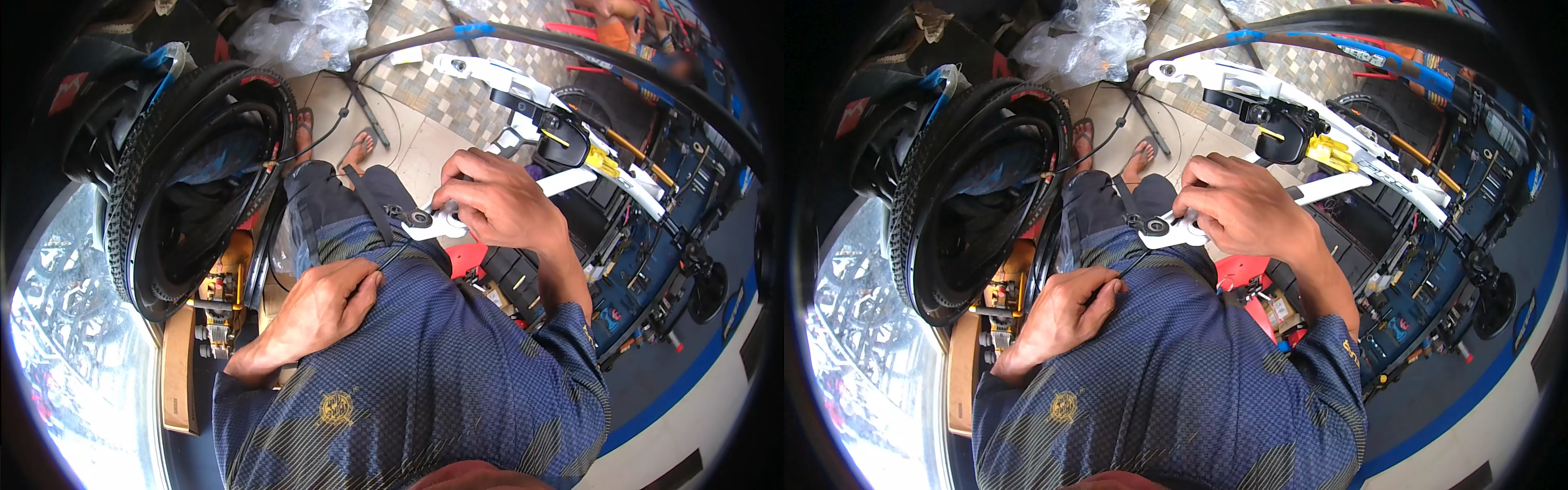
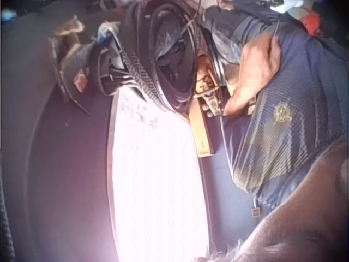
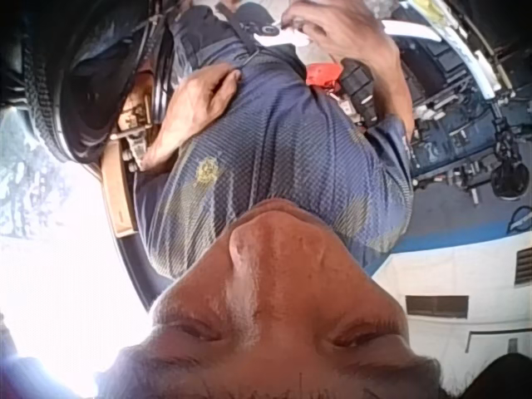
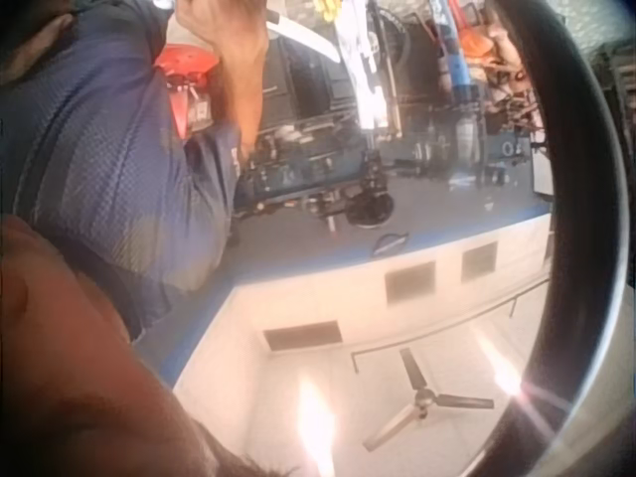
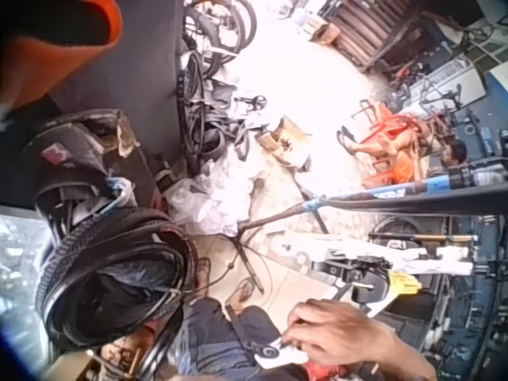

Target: The person routes a brake cable through the white bicycle frame, threads it through the headset area, and secures it to the frame using a small tool. The person handles the cable and frame throughout the process.

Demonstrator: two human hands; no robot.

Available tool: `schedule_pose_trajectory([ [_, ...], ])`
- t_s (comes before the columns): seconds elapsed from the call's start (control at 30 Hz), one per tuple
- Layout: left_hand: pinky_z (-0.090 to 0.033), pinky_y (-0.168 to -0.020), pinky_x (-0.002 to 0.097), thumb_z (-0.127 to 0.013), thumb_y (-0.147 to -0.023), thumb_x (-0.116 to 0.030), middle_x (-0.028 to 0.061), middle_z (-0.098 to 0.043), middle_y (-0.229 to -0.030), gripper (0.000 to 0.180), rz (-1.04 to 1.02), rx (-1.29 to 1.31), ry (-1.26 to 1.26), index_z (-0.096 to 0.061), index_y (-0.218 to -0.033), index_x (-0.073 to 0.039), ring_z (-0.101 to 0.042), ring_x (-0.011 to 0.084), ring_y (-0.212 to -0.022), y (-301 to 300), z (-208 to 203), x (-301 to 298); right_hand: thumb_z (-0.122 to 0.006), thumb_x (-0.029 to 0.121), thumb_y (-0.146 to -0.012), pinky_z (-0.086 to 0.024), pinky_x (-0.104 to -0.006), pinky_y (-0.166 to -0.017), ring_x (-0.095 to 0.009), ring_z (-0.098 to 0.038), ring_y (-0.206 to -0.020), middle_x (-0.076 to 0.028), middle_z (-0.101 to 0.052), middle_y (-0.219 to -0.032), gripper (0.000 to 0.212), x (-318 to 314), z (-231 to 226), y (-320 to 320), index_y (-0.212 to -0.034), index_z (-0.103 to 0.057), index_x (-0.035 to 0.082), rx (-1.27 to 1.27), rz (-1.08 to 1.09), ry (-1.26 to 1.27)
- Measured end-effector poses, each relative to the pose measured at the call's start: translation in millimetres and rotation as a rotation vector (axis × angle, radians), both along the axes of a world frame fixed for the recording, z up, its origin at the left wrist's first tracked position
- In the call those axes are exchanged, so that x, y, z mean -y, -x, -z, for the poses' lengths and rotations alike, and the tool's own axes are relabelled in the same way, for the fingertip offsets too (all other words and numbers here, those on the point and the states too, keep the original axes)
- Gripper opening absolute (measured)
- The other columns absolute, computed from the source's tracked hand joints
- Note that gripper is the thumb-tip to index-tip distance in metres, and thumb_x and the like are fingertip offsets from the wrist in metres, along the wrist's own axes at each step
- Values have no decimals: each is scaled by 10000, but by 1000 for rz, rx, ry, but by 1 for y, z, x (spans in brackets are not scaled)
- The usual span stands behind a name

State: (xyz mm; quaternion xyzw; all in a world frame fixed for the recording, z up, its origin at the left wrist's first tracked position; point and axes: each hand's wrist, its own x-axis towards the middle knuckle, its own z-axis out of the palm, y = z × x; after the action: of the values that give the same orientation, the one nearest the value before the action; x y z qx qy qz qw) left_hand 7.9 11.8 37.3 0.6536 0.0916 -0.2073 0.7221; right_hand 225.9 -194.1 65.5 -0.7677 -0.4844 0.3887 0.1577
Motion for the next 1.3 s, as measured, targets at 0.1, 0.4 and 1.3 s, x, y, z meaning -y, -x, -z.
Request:
schedule_pose_trajectory([
  [0.1, -529, -655, 451, -629, -976, -83, 217, -672, -853, 122, -5, -2, 1, -652, -988, 36, -665, 422, -742, 1, 0, 1, -669, 26, -755, -520, -397, -767, -255, -627, -912, -42, -594, -957, 175, 2, 5, -1, -899, -711, 116, -15, -14, -17],
  [0.4, -529, -654, 443, -632, -973, -79, 212, -675, -849, 125, -48, 14, 6, -657, -999, 41, -666, 414, -733, 4, -1, 6, -660, 48, -759, -524, -396, -772, -256, -626, -921, -45, -591, -954, 183, 1, 1, -2, -914, -731, 113, -67, 2, 43],
  [1.3, -547, -668, 414, -634, -975, -70, 197, -691, -844, 138, -69, -14, -61, -671, -1025, 52, -696, 369, -739, 8, -13, 16, -613, -14, -720, -498, -383, -703, -256, -628, -830, -64, -585, -939, 279, 9, 6, 4, -936, -747, 101, -49, 38, -28],
])
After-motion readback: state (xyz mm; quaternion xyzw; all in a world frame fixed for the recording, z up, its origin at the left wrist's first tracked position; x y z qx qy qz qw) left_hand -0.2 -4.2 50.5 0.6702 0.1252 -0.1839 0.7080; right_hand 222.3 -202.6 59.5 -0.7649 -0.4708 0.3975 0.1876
